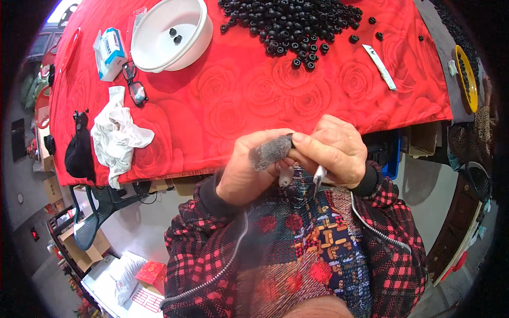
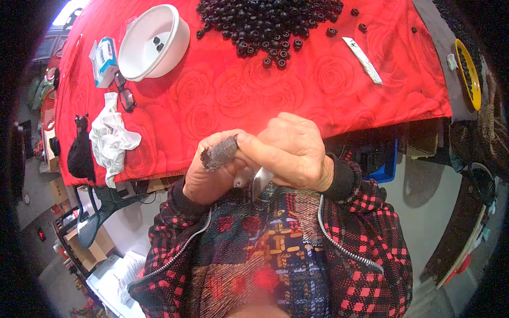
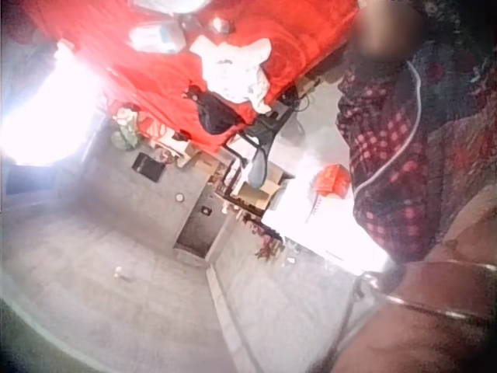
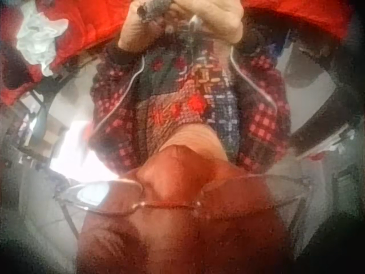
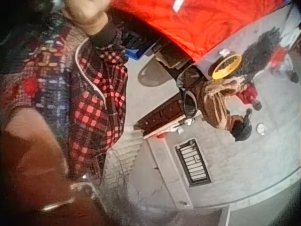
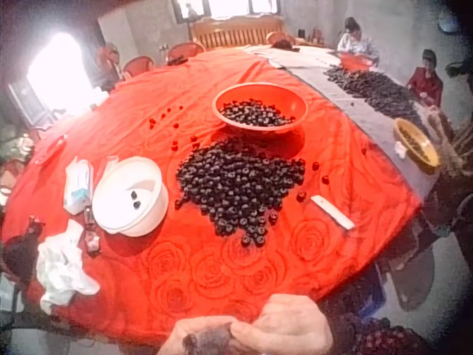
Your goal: The person uses a small white tool to remove pits from black olives one by one. They hold each olive in their left hand, insert the tool, and drop the pitted olive into a white bowl. The process is repeated continuously with olives from a large pile on the table.
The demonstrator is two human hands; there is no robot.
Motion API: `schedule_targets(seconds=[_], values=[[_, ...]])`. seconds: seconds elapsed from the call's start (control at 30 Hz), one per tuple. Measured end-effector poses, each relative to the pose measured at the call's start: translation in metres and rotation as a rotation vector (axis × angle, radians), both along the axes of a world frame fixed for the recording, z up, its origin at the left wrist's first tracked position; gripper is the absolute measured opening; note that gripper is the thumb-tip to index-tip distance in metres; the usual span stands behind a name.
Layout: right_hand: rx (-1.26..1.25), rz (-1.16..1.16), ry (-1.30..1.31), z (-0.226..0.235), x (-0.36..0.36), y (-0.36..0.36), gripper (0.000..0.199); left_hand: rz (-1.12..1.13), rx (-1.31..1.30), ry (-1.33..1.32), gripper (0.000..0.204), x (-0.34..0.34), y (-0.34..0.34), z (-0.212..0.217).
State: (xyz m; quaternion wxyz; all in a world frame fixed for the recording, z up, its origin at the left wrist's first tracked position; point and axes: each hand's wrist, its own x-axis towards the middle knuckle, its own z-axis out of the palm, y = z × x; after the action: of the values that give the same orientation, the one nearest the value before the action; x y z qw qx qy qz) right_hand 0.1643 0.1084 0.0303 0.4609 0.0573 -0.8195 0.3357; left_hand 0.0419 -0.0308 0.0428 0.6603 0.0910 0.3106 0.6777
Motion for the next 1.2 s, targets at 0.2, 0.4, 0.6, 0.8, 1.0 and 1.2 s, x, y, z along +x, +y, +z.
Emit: schedule_targets(seconds=[0.2, 0.4, 0.6, 0.8, 1.0, 1.2], values=[[-0.313, 0.069, -0.233, 0.013, 0.014, 0.003, 0.03, 0.047, 0.025, 0.055, 0.023, -0.002, 0.003, -0.001], [-0.395, -0.002, -0.437, 0.013, 0.015, 0.008, 0.025, 0.053, 0.006, 0.192, 0.023, -0.001, 0.007, -0.002], [-0.384, 0.002, -0.442, 0.005, 0.012, 0.011, 0.022, 0.053, -0.04, 0.183, 0.025, -0.002, 0.008, -0.004], [-0.404, 0.041, -0.468, 0.001, 0.015, 0.013, 0.023, 0.039, -0.083, 0.22, 0.038, -0.003, 0.01, -0.009], [-0.384, 0.028, -0.471, 0.001, 0.016, 0.015, 0.023, 0.047, -0.088, 0.163, 0.04, -0.003, 0.011, -0.008], [-0.39, 0.035, -0.436, -0.002, 0.015, 0.018, 0.02, 0.019, -0.099, 0.174, 0.041, -0.006, 0.009, -0.013]])
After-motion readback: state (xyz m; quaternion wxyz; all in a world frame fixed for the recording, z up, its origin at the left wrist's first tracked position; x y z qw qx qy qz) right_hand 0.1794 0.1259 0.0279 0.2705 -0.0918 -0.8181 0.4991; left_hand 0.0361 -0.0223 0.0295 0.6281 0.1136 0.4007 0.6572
